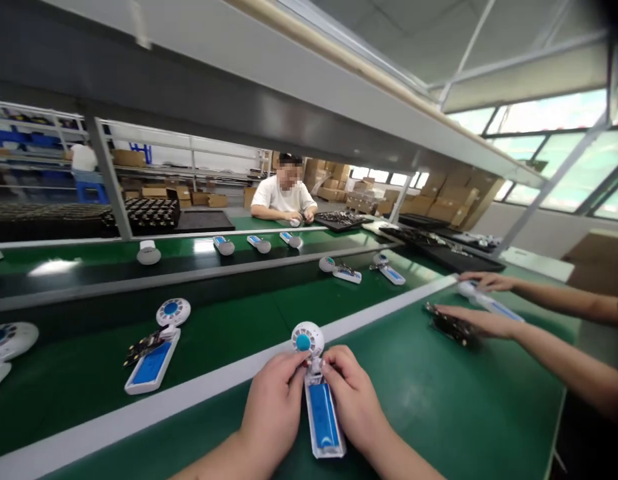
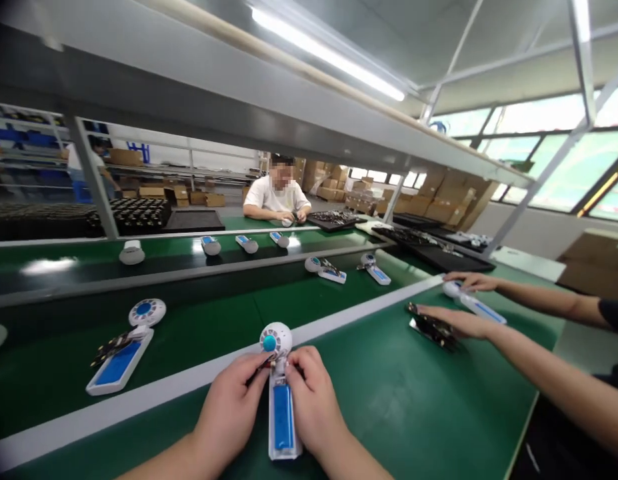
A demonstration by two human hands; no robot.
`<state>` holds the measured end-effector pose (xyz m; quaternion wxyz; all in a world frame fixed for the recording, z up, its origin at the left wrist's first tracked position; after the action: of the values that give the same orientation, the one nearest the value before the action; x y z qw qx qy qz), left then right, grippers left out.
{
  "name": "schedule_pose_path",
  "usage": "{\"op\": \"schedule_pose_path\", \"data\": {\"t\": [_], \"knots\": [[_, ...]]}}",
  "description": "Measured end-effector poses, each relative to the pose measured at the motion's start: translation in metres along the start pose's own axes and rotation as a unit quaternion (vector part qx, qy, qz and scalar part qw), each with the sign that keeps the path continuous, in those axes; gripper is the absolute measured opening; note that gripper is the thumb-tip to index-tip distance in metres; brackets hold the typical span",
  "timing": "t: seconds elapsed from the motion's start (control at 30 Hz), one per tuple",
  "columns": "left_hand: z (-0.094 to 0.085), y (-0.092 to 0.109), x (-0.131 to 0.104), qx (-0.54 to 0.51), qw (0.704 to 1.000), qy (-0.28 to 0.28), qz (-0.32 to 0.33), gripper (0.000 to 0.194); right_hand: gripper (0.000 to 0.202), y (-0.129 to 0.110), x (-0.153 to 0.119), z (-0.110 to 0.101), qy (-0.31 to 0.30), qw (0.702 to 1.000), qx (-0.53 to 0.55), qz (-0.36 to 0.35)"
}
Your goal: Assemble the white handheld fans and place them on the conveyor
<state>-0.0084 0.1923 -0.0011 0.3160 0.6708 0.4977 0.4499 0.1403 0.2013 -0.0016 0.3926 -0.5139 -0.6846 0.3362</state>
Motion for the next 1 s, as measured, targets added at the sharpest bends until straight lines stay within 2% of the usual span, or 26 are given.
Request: {"op": "schedule_pose_path", "data": {"t": [0.1,0.2,0.37,0.57,0.7,1.0], "knots": [[0.002,0.004,0.000,0.052,0.998,-0.018,0.038,0.029,0.014,-0.010,-0.006,-0.001,0.012,1.000,-0.007,-0.006],[0.005,0.003,0.001,0.079,0.996,-0.037,0.030,0.026,0.014,-0.017,-0.008,-0.001,0.016,0.998,-0.055,-0.005],[0.007,0.003,0.001,0.106,0.992,-0.049,0.039,0.024,0.016,-0.013,-0.007,-0.004,0.048,0.998,-0.033,0.021],[0.007,0.005,0.001,0.107,0.992,-0.048,0.055,0.023,0.018,-0.005,-0.006,-0.004,0.058,0.997,-0.022,0.054],[0.006,0.006,0.002,0.092,0.994,-0.040,0.037,0.022,0.017,-0.004,-0.006,-0.003,0.058,0.996,-0.026,0.065],[0.006,0.004,0.002,0.074,0.995,-0.051,0.036,0.022,0.019,-0.003,-0.005,-0.002,0.058,0.997,-0.028,0.049]]}}
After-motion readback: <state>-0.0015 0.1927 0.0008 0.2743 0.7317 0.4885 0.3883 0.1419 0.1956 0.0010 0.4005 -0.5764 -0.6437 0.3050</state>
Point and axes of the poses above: each hand's wrist, its own x-axis towards the middle knuckle, its own z-axis out of the palm, y = z × x, the point moved 6 cm from there along x, towards the middle knuckle, and after that the axes turned 4 degrees about -y, right-handed, at the moved point
